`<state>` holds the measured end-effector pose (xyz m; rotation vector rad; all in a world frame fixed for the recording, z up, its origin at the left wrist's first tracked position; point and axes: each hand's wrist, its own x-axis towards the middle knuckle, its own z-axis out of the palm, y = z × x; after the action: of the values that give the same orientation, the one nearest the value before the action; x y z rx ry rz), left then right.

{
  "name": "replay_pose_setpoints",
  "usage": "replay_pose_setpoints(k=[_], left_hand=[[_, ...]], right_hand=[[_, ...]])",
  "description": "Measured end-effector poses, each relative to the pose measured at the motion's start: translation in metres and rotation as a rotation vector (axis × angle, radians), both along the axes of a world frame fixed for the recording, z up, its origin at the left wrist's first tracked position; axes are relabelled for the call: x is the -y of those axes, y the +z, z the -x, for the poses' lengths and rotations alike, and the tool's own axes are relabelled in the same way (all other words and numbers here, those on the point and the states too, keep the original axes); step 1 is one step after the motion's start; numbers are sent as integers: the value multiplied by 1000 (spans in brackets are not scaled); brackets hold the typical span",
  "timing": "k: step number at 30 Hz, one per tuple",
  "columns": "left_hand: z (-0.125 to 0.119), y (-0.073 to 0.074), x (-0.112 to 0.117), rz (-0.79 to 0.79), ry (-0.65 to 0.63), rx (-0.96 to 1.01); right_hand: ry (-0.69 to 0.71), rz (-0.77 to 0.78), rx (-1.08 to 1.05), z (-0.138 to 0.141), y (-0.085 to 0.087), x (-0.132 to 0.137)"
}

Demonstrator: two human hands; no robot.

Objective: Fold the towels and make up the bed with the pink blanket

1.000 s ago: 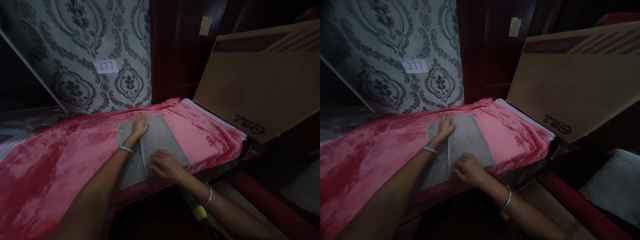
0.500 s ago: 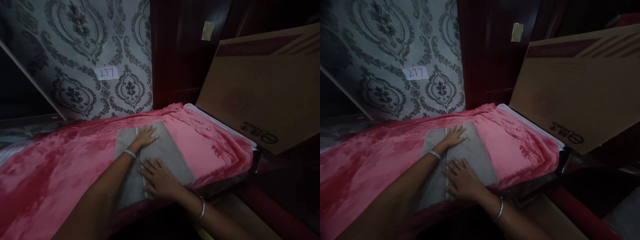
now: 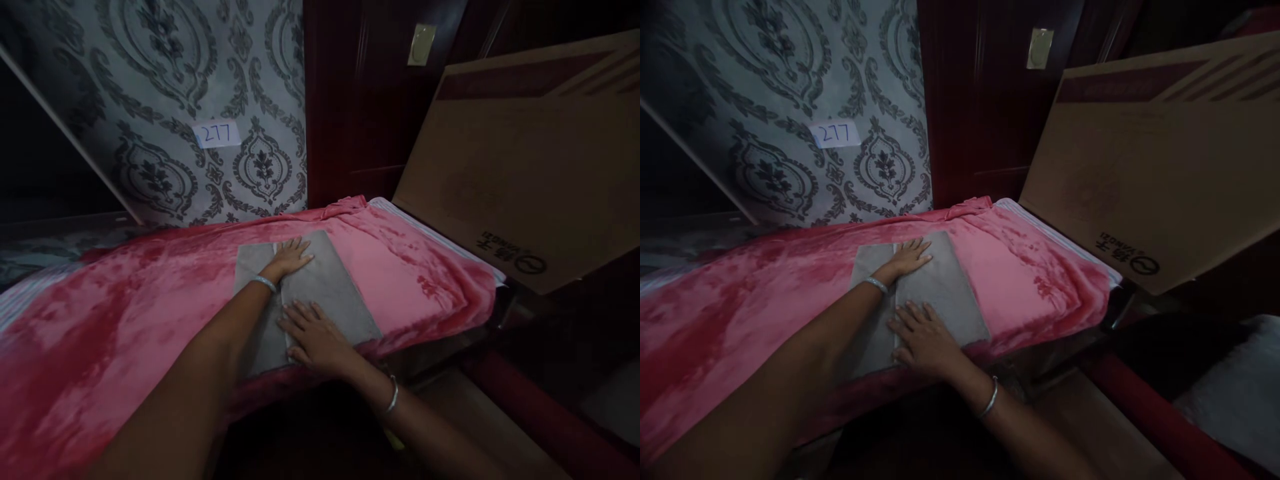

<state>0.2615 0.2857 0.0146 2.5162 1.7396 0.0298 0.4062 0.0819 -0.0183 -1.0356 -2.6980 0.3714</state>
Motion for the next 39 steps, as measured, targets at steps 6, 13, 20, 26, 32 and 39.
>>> replay_pose_setpoints(k=[6,13,20,26,32,39], left_hand=[[-18,10,23,-127,-82,13],[-45,6,29,-64,-261,14],[-41,-11,30,-41,-212,19],[-36,-13,26,-42,-190,84],[9,3,-6,-93,126,92],[40,11,-41,-41,265,126]], right_hand=[[79,62,-113,-25,22,12],[-445,-77,65,-61,20,-29],[-492,-75,97,-64,-19,-15],[-480,-64,93,-65,-17,-16],[-474,-41,119,-65,-19,-18],[-387,-3,106,-51,-8,-14]])
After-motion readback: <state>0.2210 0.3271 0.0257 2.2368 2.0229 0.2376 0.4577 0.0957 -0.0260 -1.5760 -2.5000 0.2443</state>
